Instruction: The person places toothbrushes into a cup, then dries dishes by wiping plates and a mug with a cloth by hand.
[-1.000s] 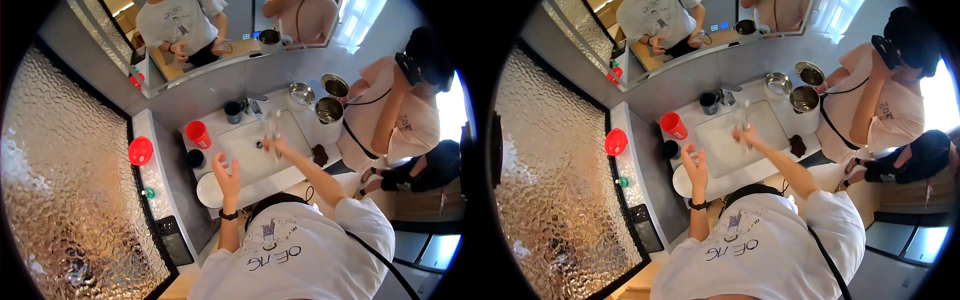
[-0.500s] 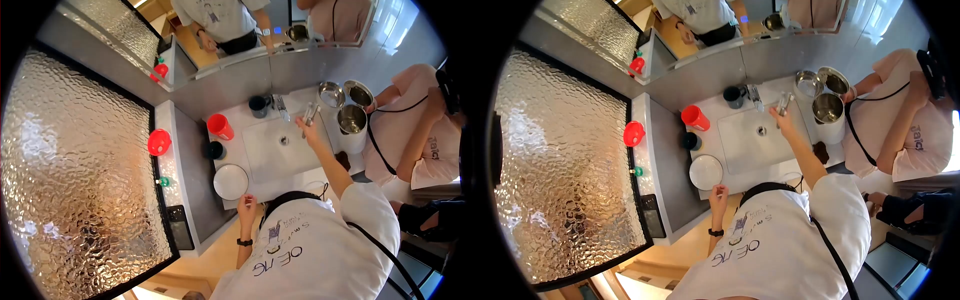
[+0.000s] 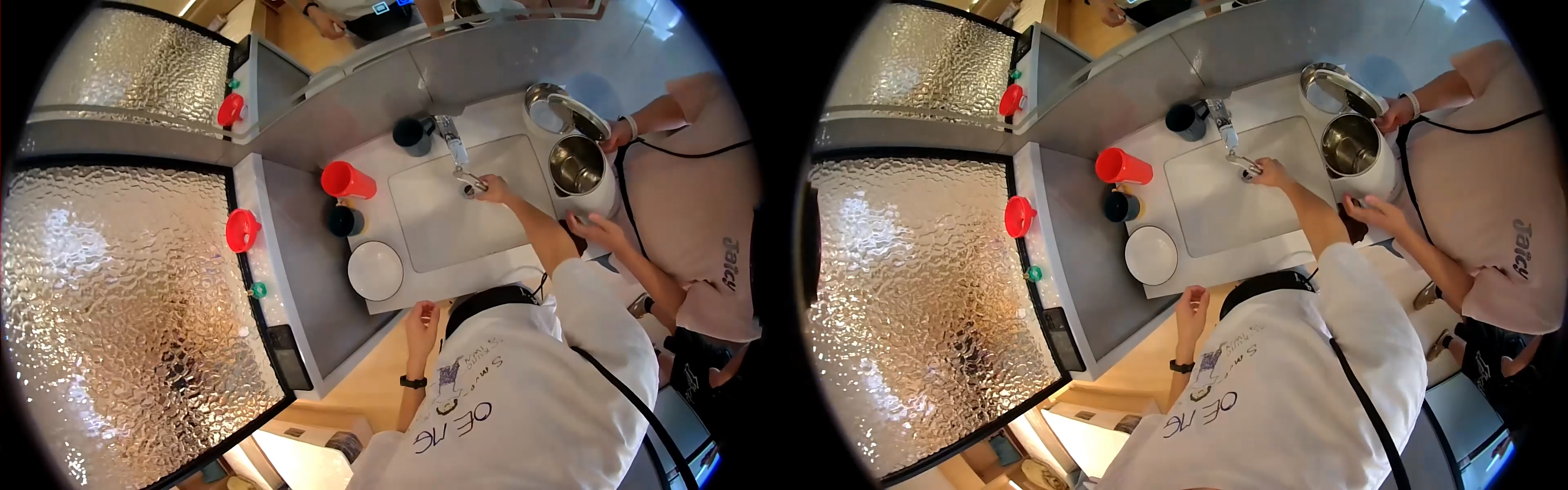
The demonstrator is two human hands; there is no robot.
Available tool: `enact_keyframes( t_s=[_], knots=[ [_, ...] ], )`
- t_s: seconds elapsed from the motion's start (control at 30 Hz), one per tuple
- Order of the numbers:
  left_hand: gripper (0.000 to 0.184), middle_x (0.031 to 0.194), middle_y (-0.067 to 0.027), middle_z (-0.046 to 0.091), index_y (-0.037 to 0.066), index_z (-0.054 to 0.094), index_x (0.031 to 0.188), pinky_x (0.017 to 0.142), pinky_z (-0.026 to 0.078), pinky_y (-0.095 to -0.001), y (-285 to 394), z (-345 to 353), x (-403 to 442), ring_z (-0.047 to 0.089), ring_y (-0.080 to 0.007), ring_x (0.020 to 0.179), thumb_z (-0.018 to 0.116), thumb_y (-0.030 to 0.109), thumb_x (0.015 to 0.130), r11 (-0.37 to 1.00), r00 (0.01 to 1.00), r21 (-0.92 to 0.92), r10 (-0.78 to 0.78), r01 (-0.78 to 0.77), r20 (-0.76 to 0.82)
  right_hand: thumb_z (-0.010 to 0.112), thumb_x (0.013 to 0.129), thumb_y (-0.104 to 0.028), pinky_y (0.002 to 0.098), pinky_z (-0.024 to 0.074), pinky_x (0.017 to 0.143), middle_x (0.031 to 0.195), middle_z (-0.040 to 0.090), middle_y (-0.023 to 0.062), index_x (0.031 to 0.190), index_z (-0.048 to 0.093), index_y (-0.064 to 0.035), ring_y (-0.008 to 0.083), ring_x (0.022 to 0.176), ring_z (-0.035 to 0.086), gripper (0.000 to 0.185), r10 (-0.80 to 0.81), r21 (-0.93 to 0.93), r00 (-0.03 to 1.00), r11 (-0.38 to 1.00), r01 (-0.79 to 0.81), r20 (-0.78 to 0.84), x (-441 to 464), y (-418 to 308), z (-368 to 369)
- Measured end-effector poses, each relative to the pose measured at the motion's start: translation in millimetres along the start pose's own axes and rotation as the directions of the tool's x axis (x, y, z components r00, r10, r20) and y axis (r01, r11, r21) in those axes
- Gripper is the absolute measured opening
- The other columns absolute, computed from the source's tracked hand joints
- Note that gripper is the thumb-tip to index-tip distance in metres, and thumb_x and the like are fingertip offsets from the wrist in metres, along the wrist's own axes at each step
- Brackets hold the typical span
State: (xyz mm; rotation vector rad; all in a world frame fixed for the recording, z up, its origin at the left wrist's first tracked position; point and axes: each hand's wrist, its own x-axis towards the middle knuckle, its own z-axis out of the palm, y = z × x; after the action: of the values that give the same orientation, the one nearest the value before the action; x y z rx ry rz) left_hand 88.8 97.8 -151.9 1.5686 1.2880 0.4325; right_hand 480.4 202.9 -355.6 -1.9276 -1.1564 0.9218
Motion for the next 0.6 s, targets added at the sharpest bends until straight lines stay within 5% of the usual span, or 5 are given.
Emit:
enact_keyframes(
  t_s=[0.1, 0.17, 0.3, 0.37, 0.6],
  knots=[
    [0.016, 0.082, -0.0060, 0.064, 0.001, 0.060, 0.097, 0.060, 0.047, -0.0264, -5.3, -2.3, -8.9, 0.059, -0.0127, 0.071, 0.063, 0.016, 0.090, 0.983, 0.996, 0.161, 0.089, -0.087, -0.001, 0.083, 0.066, -0.033, 0.0352, 0.0504, 0.070, 0.083, 0.067, 0.0092, 0.102, 0.066, -0.0045, 0.0197, 0.077, 0.064, 0.049, -0.126, -0.203, 0.990, 0.970, 0.135, 0.058, 9.4, 24.4, 3.3],
    [0.016, 0.081, -0.0065, 0.064, 0.001, 0.061, 0.097, 0.060, 0.048, -0.0270, -10.7, 5.6, -11.3, 0.060, -0.0137, 0.070, 0.063, 0.015, 0.090, 0.968, 0.993, 0.219, 0.121, -0.120, 0.007, 0.083, 0.068, -0.027, 0.0307, 0.0500, 0.069, 0.085, 0.068, 0.0064, 0.100, 0.066, -0.0038, 0.0139, 0.079, 0.064, 0.043, -0.014, 0.216, 0.992, 0.976, -0.014, 0.125, 5.2, 9.8, 3.2],
    [0.015, 0.083, -0.0111, 0.065, 0.000, 0.062, 0.095, 0.056, 0.047, -0.0287, -19.4, 8.9, -22.2, 0.063, -0.0186, 0.068, 0.063, 0.013, 0.088, 0.990, 0.999, 0.138, -0.035, 0.038, -0.023, 0.082, 0.071, -0.019, 0.0267, 0.0509, 0.070, 0.088, 0.068, 0.0041, 0.099, 0.067, -0.0039, 0.0101, 0.080, 0.064, 0.036, 0.071, 0.343, 0.991, 0.933, -0.107, 0.115, 4.8, -25.1, 1.3],
    [0.016, 0.083, -0.0108, 0.065, 0.000, 0.062, 0.096, 0.056, 0.047, -0.0289, -19.8, 10.6, -21.0, 0.063, -0.0187, 0.068, 0.063, 0.013, 0.088, 0.985, 0.999, 0.167, -0.045, 0.049, -0.024, 0.081, 0.071, -0.014, 0.0292, 0.0520, 0.075, 0.089, 0.068, 0.0029, 0.105, 0.065, -0.0035, 0.0122, 0.080, 0.063, 0.039, -0.020, 0.529, 0.991, 0.847, -0.053, 0.131, 20.5, -13.6, 16.5],
    [0.014, 0.082, -0.0095, 0.065, 0.000, 0.062, 0.096, 0.058, 0.048, -0.0290, -8.2, 12.2, -20.6, 0.062, -0.0176, 0.069, 0.062, 0.012, 0.089, 0.985, 0.994, 0.140, -0.102, 0.106, -0.039, 0.077, 0.073, -0.006, 0.0287, 0.0525, 0.076, 0.096, 0.068, 0.0050, 0.109, 0.062, -0.0021, 0.0156, 0.085, 0.065, 0.039, 0.168, 0.414, 0.982, 0.891, -0.186, 0.081, 54.2, 41.0, 70.3]
  ],
)
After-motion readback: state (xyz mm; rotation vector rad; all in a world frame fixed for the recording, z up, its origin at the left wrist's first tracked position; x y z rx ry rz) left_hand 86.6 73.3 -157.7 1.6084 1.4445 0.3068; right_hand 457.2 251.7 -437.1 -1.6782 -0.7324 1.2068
